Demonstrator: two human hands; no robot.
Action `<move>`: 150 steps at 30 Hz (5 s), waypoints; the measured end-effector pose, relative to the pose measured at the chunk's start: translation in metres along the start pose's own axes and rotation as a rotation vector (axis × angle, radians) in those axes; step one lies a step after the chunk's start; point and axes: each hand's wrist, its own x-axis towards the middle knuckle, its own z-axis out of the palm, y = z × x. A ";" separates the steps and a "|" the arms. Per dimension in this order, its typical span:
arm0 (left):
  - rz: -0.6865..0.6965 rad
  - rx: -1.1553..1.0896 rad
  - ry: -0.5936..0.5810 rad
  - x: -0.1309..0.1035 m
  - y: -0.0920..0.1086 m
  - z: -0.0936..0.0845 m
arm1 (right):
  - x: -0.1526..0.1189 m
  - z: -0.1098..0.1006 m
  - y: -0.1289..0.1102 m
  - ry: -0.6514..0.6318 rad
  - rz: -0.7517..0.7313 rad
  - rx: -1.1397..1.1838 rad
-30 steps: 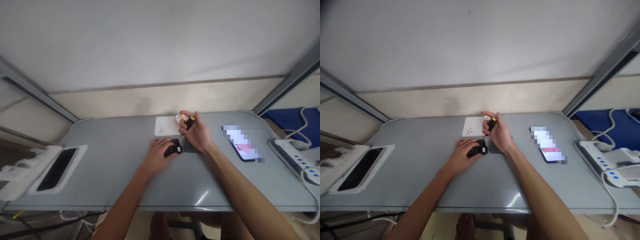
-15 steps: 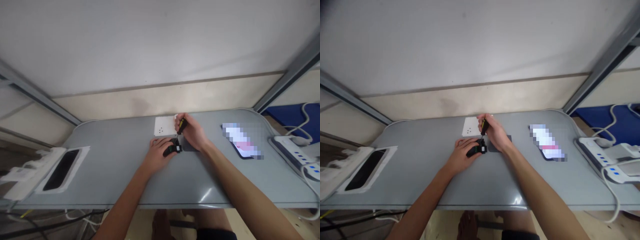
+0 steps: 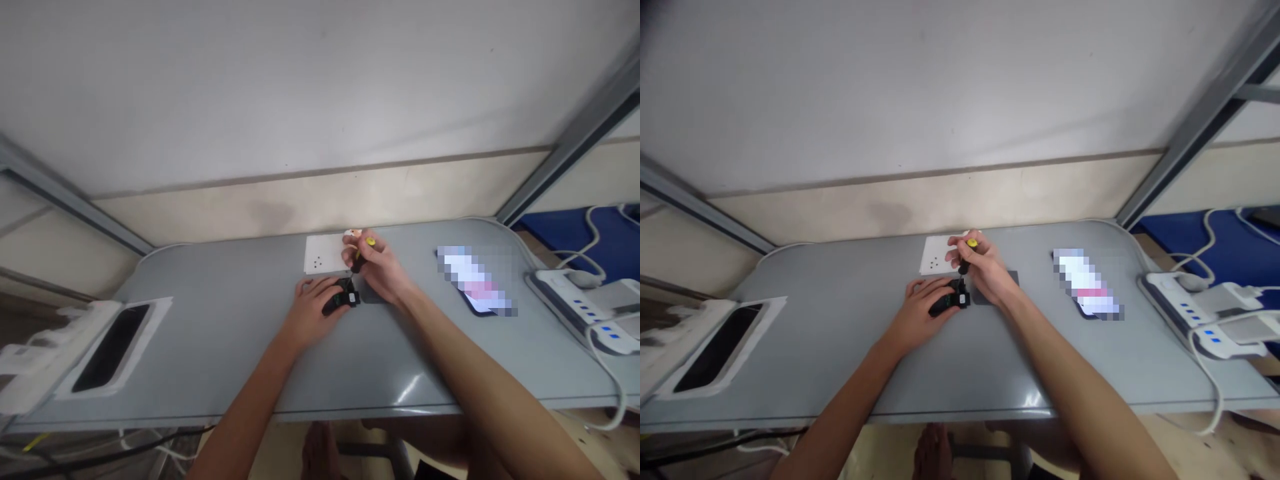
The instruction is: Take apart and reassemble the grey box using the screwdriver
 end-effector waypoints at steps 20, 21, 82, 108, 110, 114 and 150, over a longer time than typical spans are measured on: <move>-0.008 0.035 -0.019 -0.001 0.005 -0.005 | 0.003 0.004 0.000 0.036 -0.037 -0.107; -0.004 0.040 -0.014 -0.001 0.005 -0.004 | 0.003 0.004 -0.002 0.008 -0.008 -0.068; -0.010 0.048 -0.056 -0.001 0.006 -0.004 | 0.001 -0.015 -0.022 0.395 -0.301 -0.922; -0.127 -0.201 0.384 0.000 -0.011 -0.002 | 0.003 -0.011 -0.006 0.467 -0.145 -0.649; -0.107 -0.194 0.394 0.000 -0.012 -0.002 | 0.004 -0.011 -0.004 0.456 -0.149 -0.651; -0.117 -0.187 0.397 -0.001 -0.011 -0.002 | 0.004 -0.010 -0.003 0.440 -0.164 -0.655; -0.260 -0.338 0.400 -0.002 -0.018 -0.004 | -0.003 0.005 -0.002 0.165 -0.258 -0.565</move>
